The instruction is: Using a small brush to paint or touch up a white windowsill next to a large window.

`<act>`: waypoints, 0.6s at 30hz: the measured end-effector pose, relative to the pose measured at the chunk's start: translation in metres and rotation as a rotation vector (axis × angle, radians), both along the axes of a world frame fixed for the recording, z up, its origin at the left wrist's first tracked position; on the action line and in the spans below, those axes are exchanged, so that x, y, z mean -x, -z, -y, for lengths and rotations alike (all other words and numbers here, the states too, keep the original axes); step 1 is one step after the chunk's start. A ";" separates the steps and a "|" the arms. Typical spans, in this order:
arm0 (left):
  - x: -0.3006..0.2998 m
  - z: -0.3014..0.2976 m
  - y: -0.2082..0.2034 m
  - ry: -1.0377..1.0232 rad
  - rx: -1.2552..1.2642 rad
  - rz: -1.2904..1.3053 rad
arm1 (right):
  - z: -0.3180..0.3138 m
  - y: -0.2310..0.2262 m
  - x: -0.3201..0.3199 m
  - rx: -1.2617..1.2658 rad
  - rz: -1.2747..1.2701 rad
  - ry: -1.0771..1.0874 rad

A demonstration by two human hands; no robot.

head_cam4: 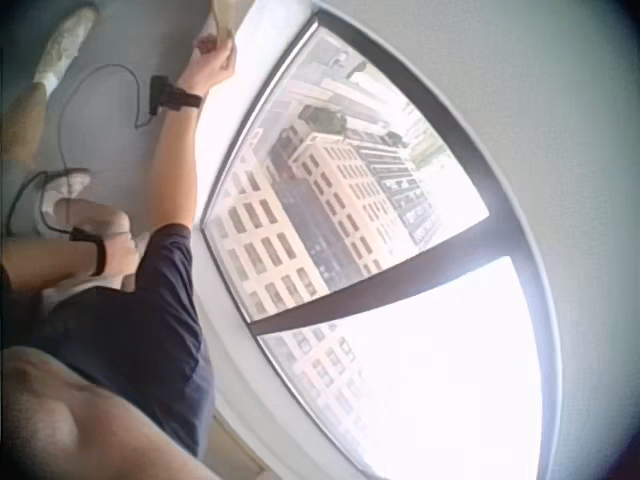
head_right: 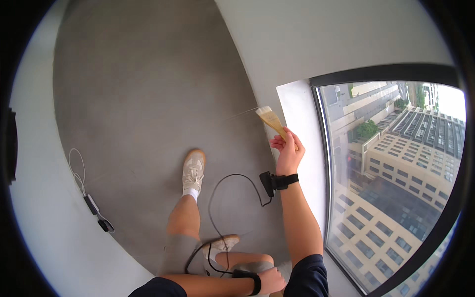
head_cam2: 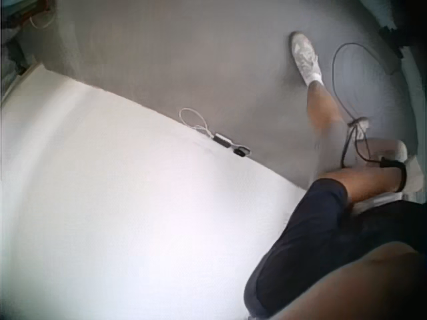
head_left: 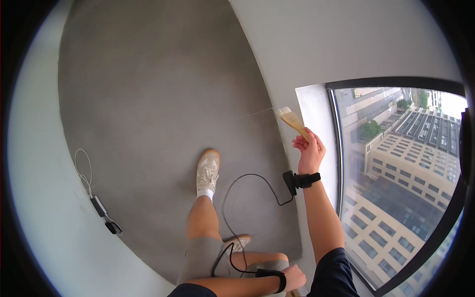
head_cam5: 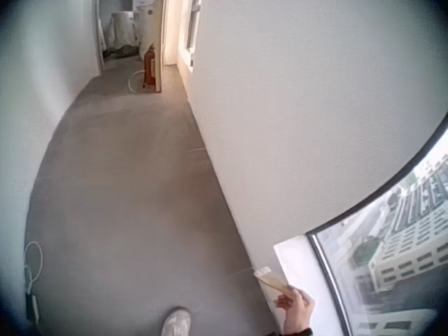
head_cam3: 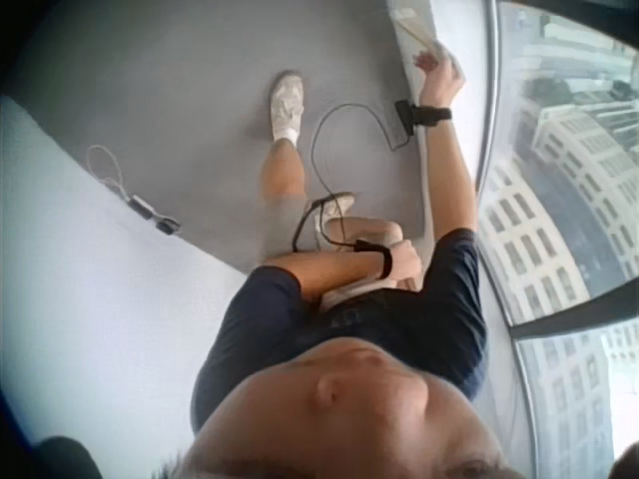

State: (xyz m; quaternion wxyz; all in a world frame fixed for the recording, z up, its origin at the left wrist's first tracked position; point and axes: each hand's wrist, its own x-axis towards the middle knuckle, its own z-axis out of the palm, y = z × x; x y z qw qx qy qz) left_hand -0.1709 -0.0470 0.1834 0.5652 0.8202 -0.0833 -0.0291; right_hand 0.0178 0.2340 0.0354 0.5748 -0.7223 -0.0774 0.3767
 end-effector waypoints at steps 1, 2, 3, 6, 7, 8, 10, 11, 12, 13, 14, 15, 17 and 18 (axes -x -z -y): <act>-0.001 -0.015 -0.004 0.065 0.033 -0.068 | 0.005 -0.005 -0.010 0.033 0.040 0.023; -0.002 -0.026 -0.002 0.013 0.068 -0.067 | 0.005 -0.016 -0.028 0.074 0.099 0.054; 0.000 -0.030 0.007 0.015 0.053 -0.117 | 0.000 -0.020 -0.039 0.080 0.133 0.096; 0.015 -0.056 0.030 0.001 -0.031 -0.303 | -0.026 -0.031 -0.069 0.198 0.221 0.126; 0.012 -0.062 0.031 0.023 -0.034 -0.404 | -0.032 -0.036 -0.084 0.224 0.221 0.120; 0.013 -0.070 0.035 0.005 -0.021 -0.406 | -0.031 -0.033 -0.093 0.238 0.227 0.120; 0.018 -0.097 0.037 -0.026 0.004 -0.425 | -0.036 -0.033 -0.081 0.275 0.193 0.128; 0.019 -0.122 0.035 -0.066 0.056 -0.424 | -0.041 -0.038 -0.071 0.321 0.194 0.091; 0.027 -0.140 0.037 -0.076 0.062 -0.434 | -0.043 -0.037 -0.053 0.385 0.214 0.034; 0.036 -0.155 0.043 -0.214 0.165 -0.468 | -0.047 -0.043 -0.026 0.427 0.185 -0.012; 0.043 -0.175 0.046 -0.354 0.266 -0.502 | -0.055 -0.050 -0.001 0.505 0.147 -0.097; 0.048 -0.207 0.044 -0.442 0.306 -0.564 | -0.060 -0.060 0.019 0.565 0.115 -0.178; 0.059 -0.276 0.045 -0.597 0.345 -0.667 | -0.064 -0.065 0.031 0.611 0.140 -0.335; 0.071 -0.299 0.055 -0.728 0.349 -0.708 | -0.082 -0.072 0.048 0.659 0.161 -0.401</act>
